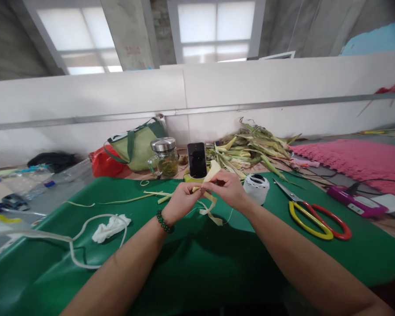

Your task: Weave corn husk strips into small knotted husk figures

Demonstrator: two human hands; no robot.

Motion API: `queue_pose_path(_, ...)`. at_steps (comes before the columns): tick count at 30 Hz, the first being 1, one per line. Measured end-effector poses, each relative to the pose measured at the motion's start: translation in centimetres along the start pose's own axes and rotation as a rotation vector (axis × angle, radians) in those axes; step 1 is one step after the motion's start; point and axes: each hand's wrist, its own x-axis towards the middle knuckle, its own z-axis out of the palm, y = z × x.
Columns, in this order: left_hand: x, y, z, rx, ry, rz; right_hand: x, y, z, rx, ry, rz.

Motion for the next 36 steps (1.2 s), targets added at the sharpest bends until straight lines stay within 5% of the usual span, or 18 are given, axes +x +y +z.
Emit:
queue_pose_path(5,-0.1,0.2,0.2,-0.012,-0.015,-0.016,-0.1,0.2,0.1,0.161,-0.08,0.077)
queue_pose_path(10,0.0,0.3,0.1,-0.113,-0.017,-0.078,-0.4,0.0,0.2,0.089,-0.085,0.017)
queue_pose_path(18,0.1,0.2,0.2,-0.286,0.077,-0.226,-1.3,0.1,0.4,-0.131,-0.084,-0.36)
queue_pose_path(23,0.1,0.2,-0.2,-0.554,0.013,-0.265,-1.7,0.0,0.2,-0.248,-0.122,-0.459)
queue_pose_path(31,0.1,0.9,-0.5,-0.678,0.04,-0.237,-1.8,-0.7,0.5,-0.563,-0.097,-0.494)
queue_pose_path(36,0.2,0.5,-1.0,-0.569,0.025,-0.148,-1.8,-0.9,0.5,-0.379,-0.056,-0.492)
